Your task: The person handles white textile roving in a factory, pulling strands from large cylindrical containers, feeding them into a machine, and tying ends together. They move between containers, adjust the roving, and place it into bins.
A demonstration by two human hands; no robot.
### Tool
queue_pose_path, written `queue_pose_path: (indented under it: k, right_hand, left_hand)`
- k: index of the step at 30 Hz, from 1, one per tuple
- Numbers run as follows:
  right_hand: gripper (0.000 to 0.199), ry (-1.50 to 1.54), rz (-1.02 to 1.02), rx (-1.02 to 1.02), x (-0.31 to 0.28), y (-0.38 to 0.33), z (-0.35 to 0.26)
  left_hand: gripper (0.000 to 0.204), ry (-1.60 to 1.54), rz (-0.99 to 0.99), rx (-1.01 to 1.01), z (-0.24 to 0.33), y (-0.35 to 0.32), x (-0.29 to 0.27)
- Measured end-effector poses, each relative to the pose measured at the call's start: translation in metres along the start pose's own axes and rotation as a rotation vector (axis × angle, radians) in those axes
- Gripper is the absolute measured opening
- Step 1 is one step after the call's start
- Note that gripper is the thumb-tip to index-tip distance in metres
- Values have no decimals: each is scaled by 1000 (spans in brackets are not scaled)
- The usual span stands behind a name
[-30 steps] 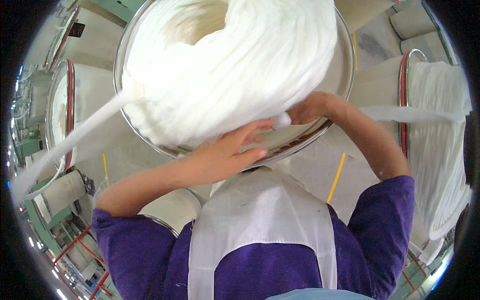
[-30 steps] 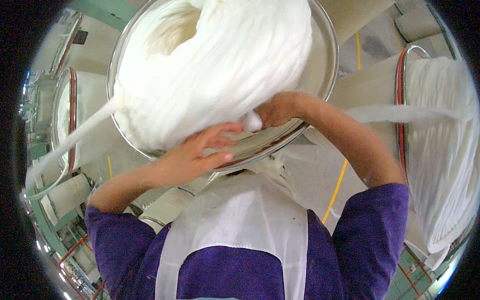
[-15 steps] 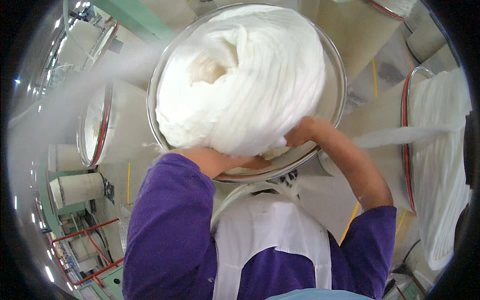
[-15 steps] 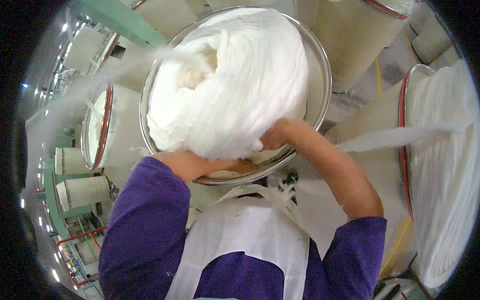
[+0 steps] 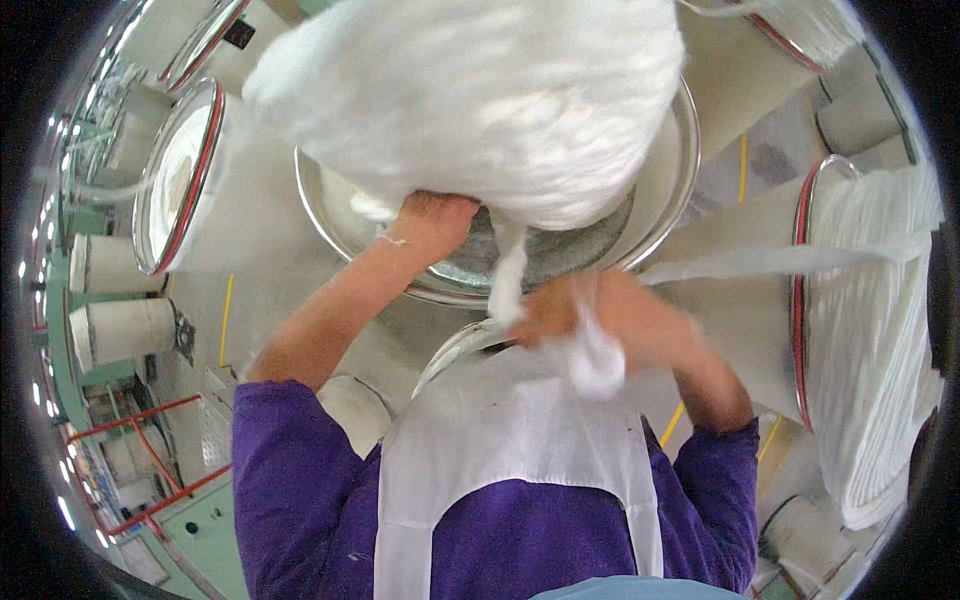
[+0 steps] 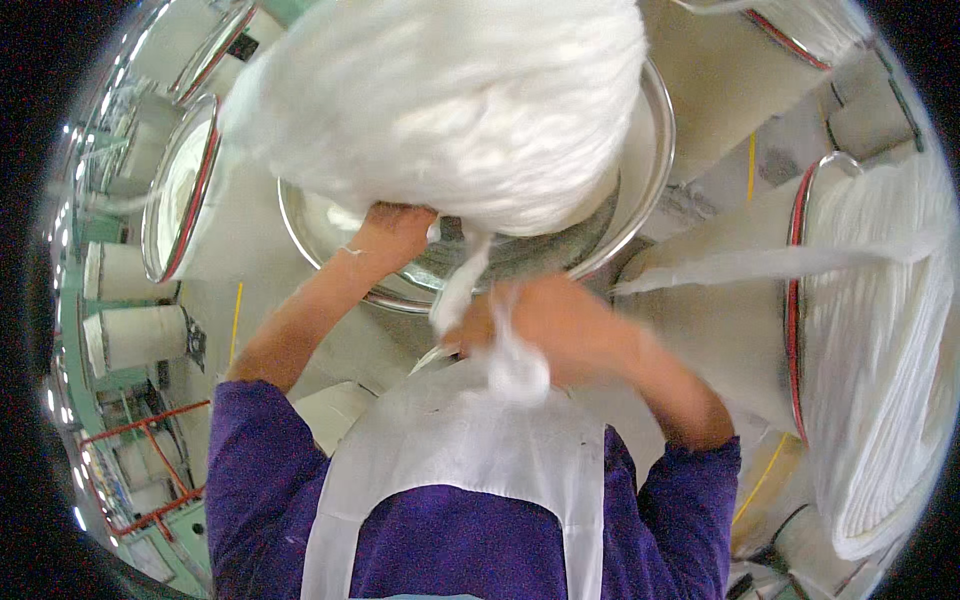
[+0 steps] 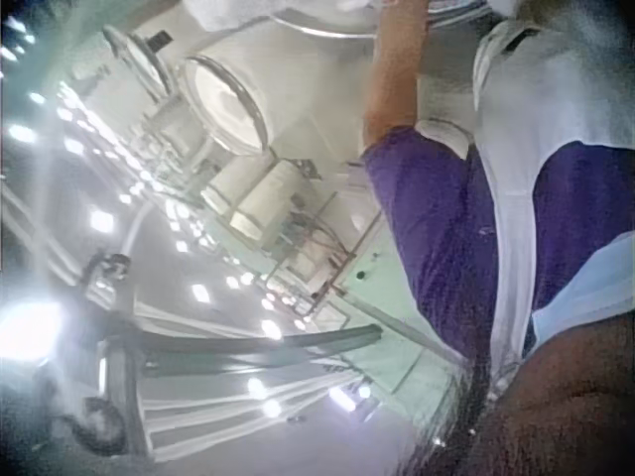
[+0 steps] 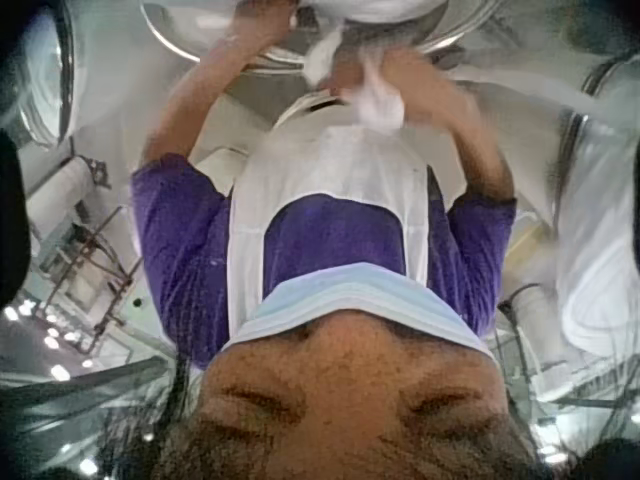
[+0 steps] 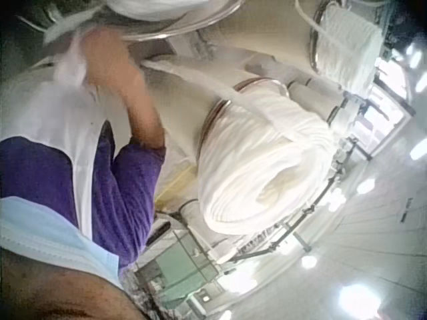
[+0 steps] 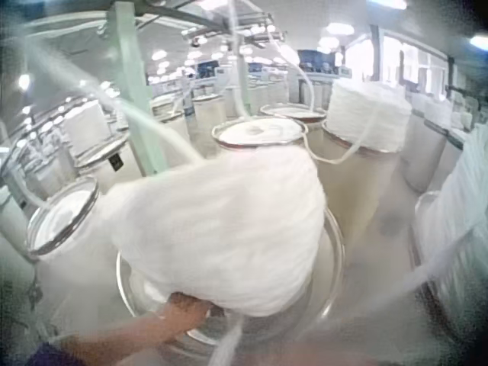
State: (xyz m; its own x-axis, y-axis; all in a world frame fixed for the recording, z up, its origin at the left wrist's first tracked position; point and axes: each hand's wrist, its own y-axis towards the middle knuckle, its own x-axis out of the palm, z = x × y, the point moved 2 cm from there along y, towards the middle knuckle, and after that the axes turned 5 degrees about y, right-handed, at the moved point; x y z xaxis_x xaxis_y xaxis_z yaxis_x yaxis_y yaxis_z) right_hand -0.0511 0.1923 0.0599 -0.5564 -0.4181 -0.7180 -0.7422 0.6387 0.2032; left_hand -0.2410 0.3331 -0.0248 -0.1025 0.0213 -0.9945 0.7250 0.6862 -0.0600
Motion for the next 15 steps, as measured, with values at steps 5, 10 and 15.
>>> queue_pose_path:
  k: [5,10,15]
  right_hand:
    - [34,-8,-84,-236,13,10,-72]
    - [36,161,-221,-285,-20,-9,-99]
    - [19,712,72,-430,-73,-117,-127]
  left_hand:
    - [26,-52,215,-11,-8,1,-18]
    - [27,-150,284,13,-11,-5,-15]
    - [29,-133,311,47,-10,-4,-16]
